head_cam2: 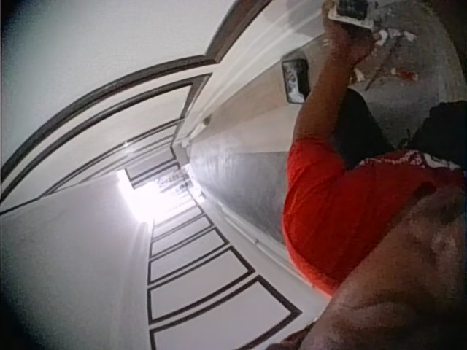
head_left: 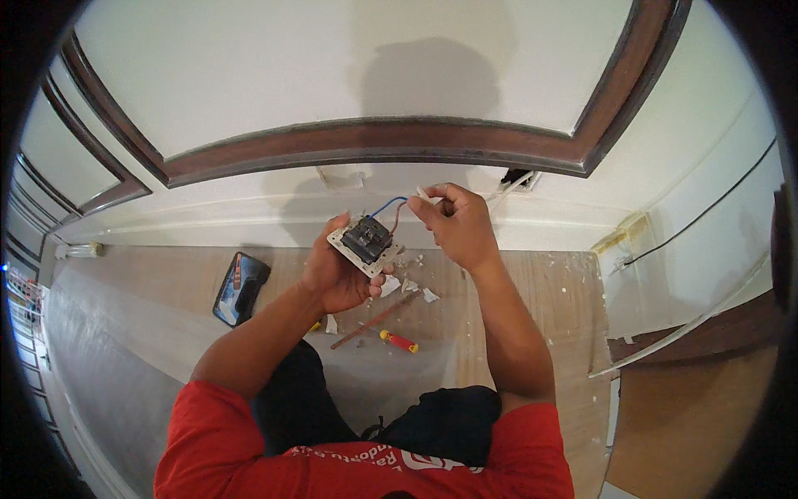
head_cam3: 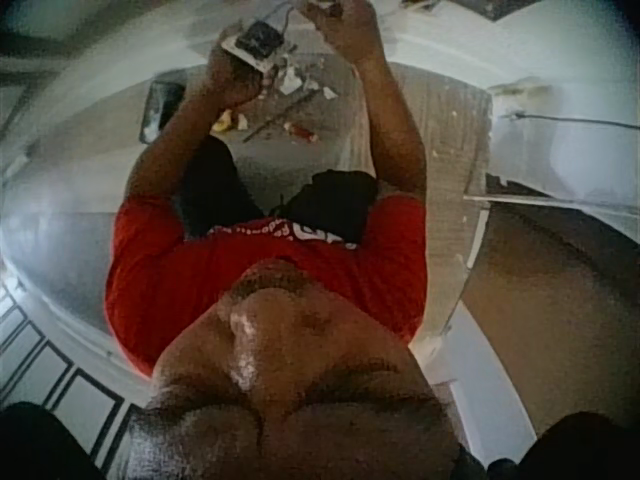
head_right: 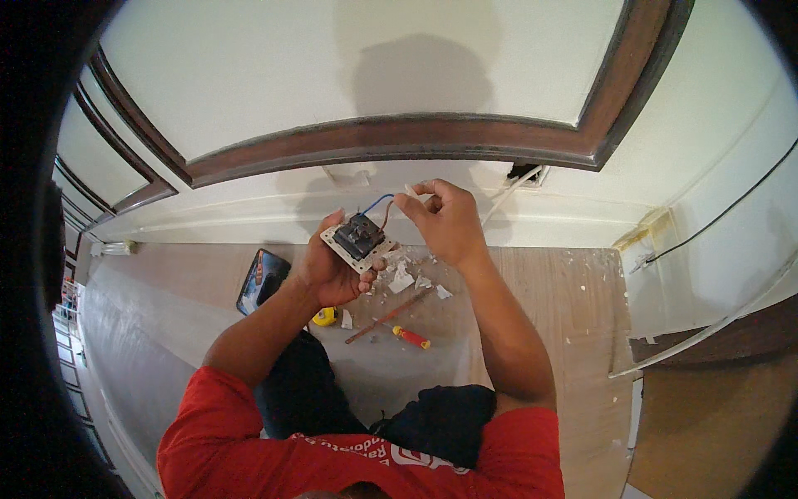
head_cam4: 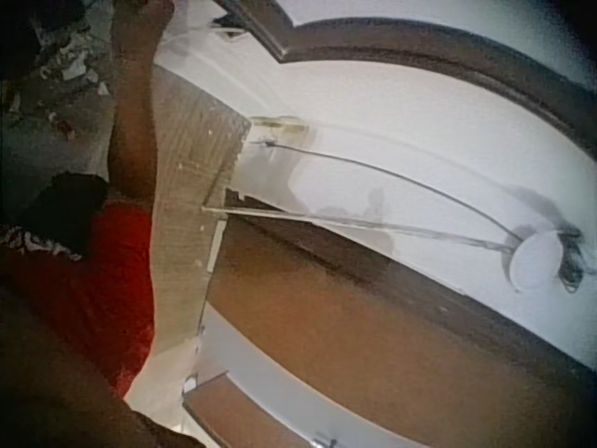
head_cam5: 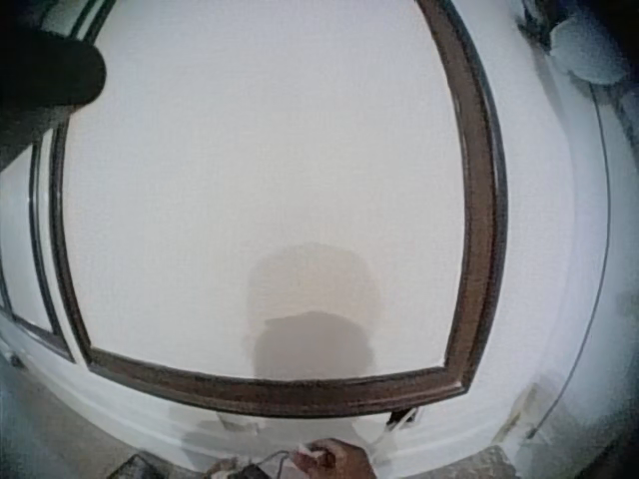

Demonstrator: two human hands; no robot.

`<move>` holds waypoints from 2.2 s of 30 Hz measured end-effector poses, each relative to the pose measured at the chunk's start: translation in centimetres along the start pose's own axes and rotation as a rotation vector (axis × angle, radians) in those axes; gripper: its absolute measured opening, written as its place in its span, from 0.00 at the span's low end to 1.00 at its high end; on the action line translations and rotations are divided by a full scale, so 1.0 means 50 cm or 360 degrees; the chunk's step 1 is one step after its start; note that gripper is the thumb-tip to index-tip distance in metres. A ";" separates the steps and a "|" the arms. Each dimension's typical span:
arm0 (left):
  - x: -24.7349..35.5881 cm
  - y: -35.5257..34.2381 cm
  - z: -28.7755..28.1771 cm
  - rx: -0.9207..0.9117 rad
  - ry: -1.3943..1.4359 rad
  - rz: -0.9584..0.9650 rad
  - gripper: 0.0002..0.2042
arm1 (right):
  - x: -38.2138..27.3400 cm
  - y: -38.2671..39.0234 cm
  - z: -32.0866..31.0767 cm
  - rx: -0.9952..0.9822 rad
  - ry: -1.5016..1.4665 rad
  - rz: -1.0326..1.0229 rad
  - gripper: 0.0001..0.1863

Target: The person pulls a wire through a hole in the wall and connects it to the terminals of an electrical socket using a screwdriver.

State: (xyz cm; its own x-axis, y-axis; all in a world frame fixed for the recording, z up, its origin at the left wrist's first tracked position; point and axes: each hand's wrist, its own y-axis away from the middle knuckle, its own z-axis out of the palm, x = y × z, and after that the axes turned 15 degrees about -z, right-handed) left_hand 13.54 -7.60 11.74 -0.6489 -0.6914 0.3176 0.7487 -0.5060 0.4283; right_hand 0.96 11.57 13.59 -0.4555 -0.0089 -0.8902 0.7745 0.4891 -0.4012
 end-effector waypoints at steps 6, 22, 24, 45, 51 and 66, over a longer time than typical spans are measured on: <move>0.004 0.001 0.018 0.0096 -0.0025 0.0006 0.31 | -0.002 0.022 -0.020 -0.0041 0.0203 -0.0321 0.16; 0.005 -0.008 0.021 0.0083 -0.0158 0.0146 0.31 | -0.012 0.023 -0.002 0.0030 0.0300 -0.0061 0.21; 0.009 -0.014 0.029 0.0106 -0.0145 0.0125 0.31 | -0.016 0.028 -0.002 0.0114 0.0288 -0.0111 0.20; -0.003 -0.025 0.042 -0.0074 -0.0069 -0.0038 0.31 | -0.005 0.044 -0.013 0.0346 0.0289 -0.0327 0.15; -0.025 -0.035 0.046 0.0026 0.0214 -0.0070 0.31 | 0.027 0.032 0.002 0.0325 0.0295 -0.0299 0.15; -0.020 -0.042 0.037 0.0007 0.0078 0.0031 0.33 | -0.015 0.043 -0.016 0.0326 0.0193 0.0033 0.16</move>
State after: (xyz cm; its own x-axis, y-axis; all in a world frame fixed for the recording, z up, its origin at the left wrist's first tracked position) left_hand 12.37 -4.88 12.08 -0.6267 -0.7256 0.2842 0.7605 -0.4901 0.4260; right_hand 2.64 13.31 13.56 -0.4785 0.1098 -0.8712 0.8514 0.3006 -0.4298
